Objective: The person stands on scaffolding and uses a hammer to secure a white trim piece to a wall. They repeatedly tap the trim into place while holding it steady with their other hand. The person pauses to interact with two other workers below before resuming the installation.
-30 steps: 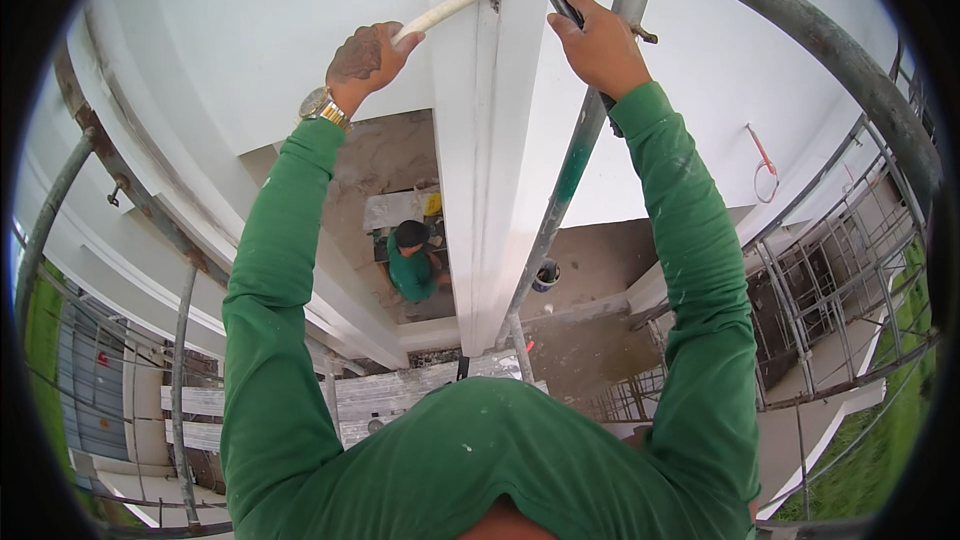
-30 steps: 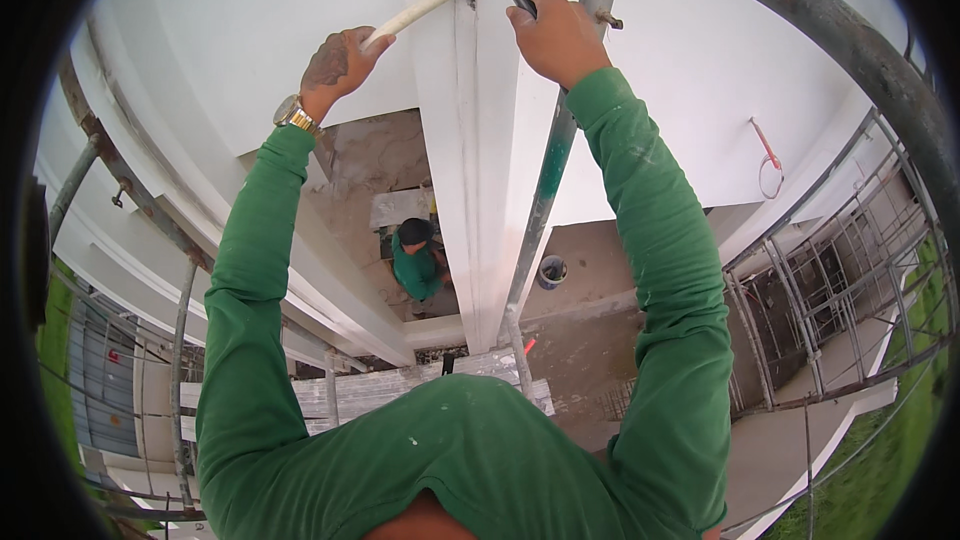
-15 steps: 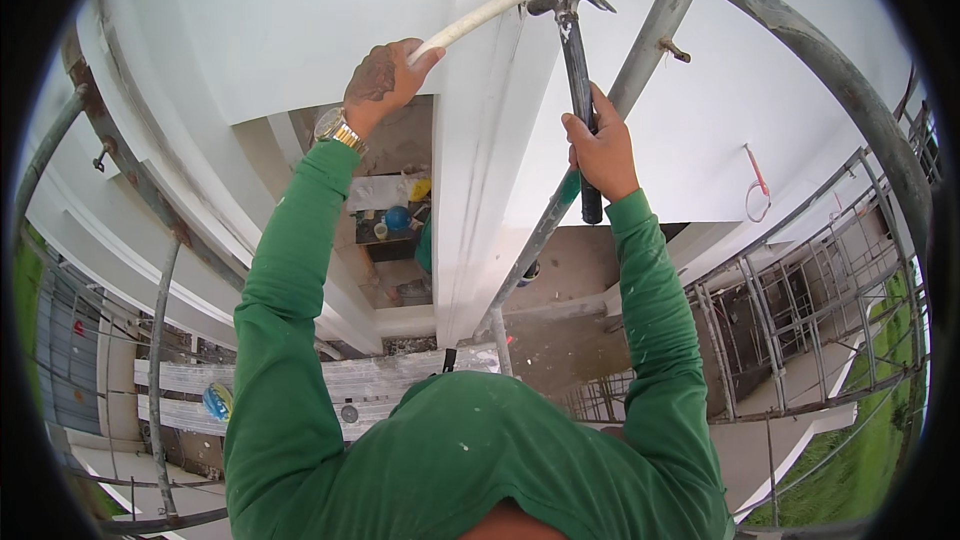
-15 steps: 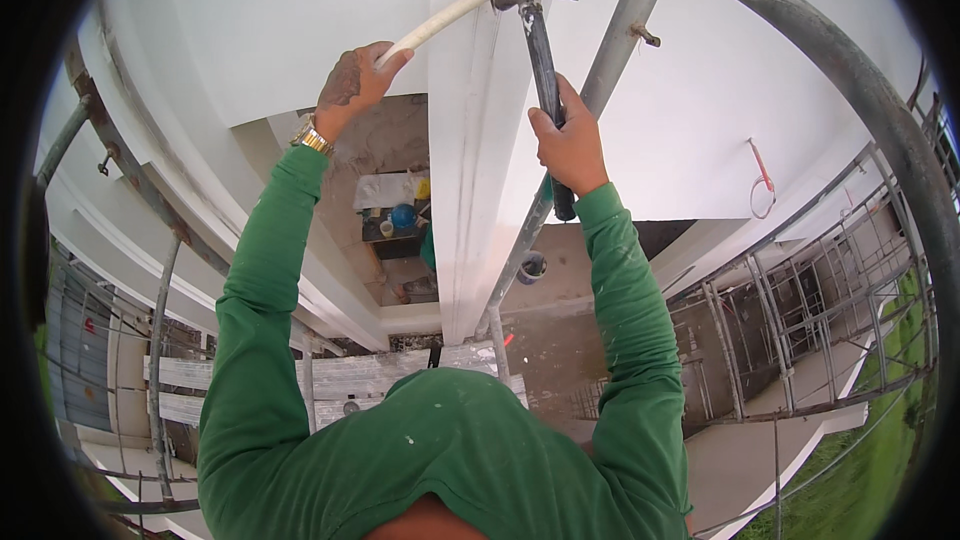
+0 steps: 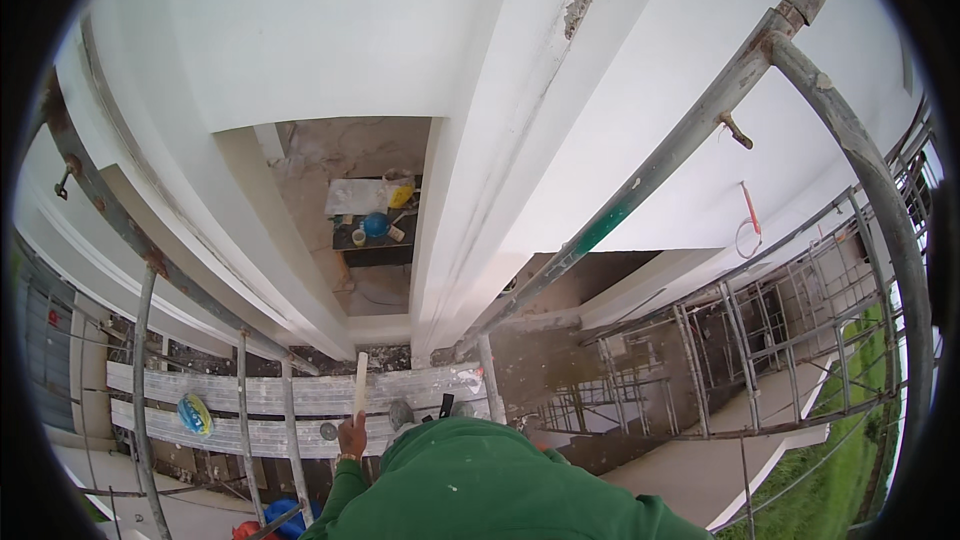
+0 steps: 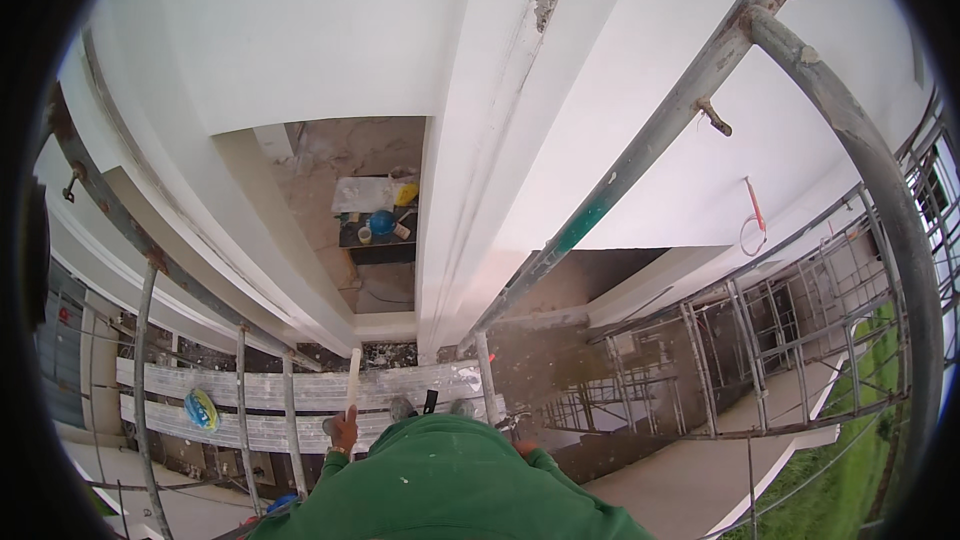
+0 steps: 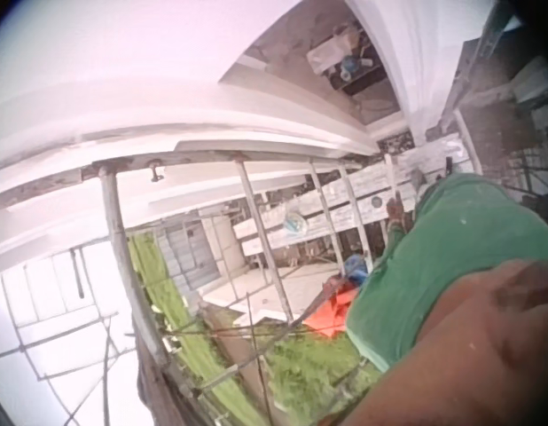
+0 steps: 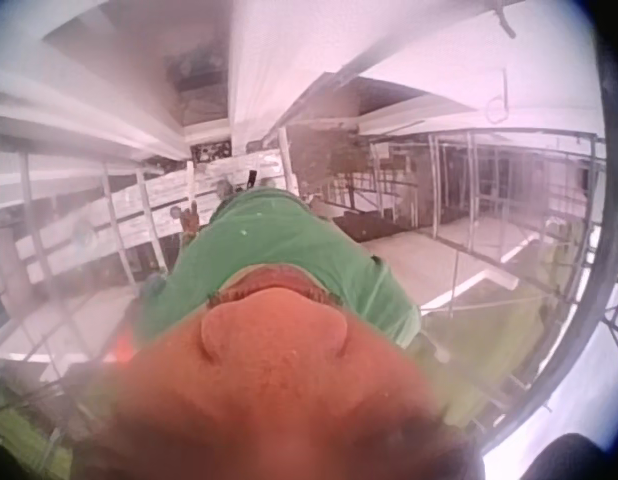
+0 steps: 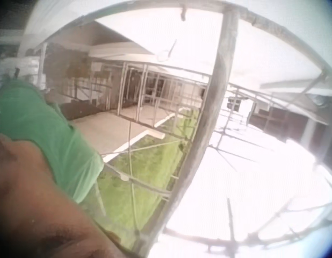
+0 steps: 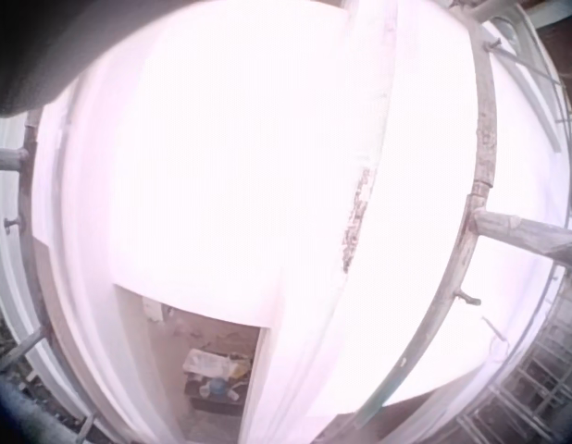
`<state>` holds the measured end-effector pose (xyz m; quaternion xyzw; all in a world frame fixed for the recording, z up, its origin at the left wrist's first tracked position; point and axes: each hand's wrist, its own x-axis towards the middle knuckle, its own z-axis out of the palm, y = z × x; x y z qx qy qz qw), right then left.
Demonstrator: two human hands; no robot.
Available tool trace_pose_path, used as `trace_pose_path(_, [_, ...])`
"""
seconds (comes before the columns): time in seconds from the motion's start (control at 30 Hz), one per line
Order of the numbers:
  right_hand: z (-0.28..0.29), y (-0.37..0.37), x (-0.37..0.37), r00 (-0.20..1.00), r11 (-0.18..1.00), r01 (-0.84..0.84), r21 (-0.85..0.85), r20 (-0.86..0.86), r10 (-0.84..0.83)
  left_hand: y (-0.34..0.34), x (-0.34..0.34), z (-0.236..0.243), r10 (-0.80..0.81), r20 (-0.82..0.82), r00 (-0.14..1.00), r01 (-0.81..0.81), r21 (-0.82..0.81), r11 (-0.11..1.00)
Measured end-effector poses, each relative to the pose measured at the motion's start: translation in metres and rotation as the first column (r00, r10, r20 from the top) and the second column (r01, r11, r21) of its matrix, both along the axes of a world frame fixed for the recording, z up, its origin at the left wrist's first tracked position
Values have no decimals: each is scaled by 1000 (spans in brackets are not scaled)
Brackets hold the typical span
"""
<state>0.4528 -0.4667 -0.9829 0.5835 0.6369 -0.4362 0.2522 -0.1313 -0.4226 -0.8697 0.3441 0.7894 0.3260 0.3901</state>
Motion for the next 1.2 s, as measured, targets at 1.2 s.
trace_pose_path(1.2, [36, 108, -22, 757, 671, 635, -382, 135, -639, 75, -21, 66, -308, 55, 950, 270, -642, 717])
